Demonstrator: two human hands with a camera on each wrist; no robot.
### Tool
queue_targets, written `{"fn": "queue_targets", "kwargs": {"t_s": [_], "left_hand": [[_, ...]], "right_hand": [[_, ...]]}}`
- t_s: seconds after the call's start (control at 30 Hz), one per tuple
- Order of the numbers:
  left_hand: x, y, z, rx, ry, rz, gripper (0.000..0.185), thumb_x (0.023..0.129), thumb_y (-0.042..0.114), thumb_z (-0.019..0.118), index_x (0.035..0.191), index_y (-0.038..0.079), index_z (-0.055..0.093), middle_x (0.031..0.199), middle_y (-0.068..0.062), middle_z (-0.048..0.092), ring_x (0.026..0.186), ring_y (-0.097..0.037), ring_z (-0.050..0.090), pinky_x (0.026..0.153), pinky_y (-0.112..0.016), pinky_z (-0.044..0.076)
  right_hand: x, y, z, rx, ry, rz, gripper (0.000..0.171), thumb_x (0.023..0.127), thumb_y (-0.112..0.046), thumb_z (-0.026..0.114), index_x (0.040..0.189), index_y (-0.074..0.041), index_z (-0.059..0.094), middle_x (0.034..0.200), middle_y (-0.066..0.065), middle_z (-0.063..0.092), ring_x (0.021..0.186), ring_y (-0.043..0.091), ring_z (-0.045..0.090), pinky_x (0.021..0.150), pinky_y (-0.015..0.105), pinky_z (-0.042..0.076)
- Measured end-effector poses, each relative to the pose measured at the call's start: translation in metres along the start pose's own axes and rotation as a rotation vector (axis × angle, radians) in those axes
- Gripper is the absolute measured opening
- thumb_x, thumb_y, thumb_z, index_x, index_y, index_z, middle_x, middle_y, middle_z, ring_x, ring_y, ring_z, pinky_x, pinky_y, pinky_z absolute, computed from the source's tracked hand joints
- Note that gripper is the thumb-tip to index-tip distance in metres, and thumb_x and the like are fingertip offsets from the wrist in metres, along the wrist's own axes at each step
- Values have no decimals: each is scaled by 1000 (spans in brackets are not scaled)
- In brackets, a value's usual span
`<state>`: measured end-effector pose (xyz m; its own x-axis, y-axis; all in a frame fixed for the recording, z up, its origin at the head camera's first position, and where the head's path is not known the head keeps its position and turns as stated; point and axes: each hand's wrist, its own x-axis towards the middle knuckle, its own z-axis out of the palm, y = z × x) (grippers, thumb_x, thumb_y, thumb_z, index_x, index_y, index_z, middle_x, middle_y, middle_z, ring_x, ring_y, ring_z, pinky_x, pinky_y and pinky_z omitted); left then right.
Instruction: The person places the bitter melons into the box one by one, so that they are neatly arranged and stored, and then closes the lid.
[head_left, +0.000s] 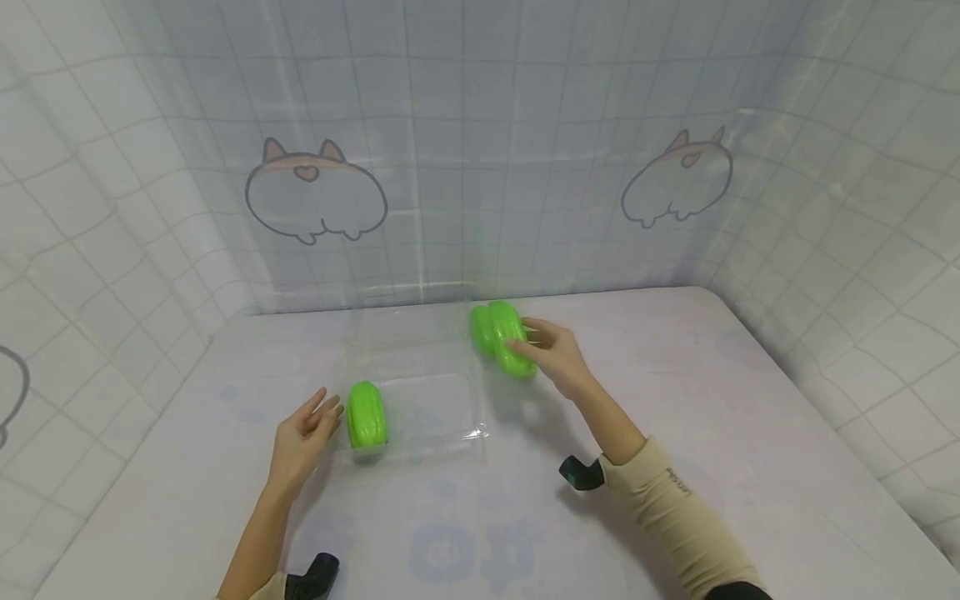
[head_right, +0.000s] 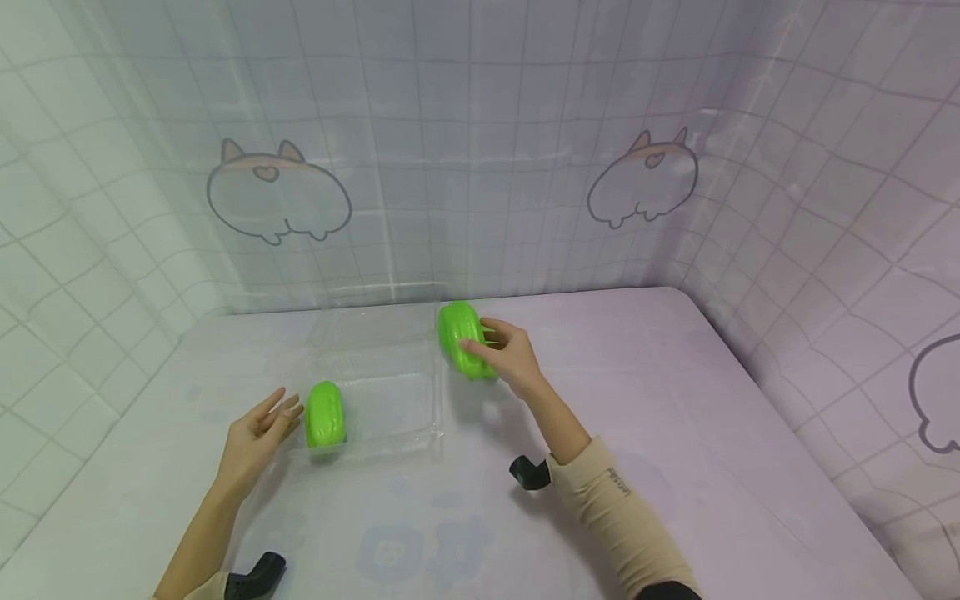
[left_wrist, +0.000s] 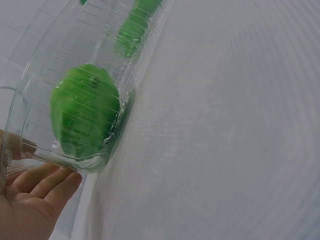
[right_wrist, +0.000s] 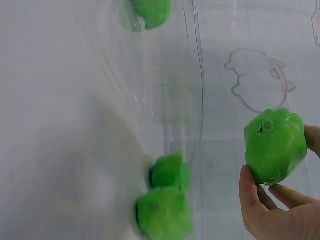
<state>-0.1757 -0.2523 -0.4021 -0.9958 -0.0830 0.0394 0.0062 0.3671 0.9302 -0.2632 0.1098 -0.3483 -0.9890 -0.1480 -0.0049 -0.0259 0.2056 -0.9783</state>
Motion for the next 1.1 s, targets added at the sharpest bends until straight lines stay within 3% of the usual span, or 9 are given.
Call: {"fn": "queue_targets", "kwargs": {"t_s": [0.3, 0.57, 0.83, 1.1], "left_hand": [[0, -3, 1, 5, 3, -1, 54, 101, 16, 44, 146, -6, 23, 140, -26, 39, 119, -27, 48, 85, -8, 46], [-1, -3, 0, 14, 4, 5, 54, 101, 16, 43, 146, -6, 22, 140, -26, 40, 119, -26, 48, 85, -8, 46], [-2, -3, 0, 6, 1, 13, 54, 101, 16, 43, 146, -6, 23, 140, -26, 40, 117, -21, 50, 85, -7, 46], [-2, -4, 0, -9, -1, 15, 54, 101, 16, 44, 146, -6, 23, 140, -26, 39, 115, -13, 52, 85, -8, 46]], "right_hand": [[1, -2, 19, 33, -36, -22, 59, 84, -21, 70, 136, -2, 48, 123, 23, 58, 111, 33, 58, 80, 33, 56], [2, -1, 37, 77, -62, -31, 61, 83, -19, 71, 136, -1, 47, 123, 22, 58, 112, 33, 57, 93, 44, 50], [2, -3, 53, 106, -69, -28, 59, 82, -16, 72, 134, 1, 49, 123, 22, 58, 111, 33, 58, 95, 42, 50], [1, -3, 66, 64, -110, -38, 58, 83, -21, 71, 134, -2, 50, 124, 20, 58, 111, 32, 58, 95, 43, 49]]}}
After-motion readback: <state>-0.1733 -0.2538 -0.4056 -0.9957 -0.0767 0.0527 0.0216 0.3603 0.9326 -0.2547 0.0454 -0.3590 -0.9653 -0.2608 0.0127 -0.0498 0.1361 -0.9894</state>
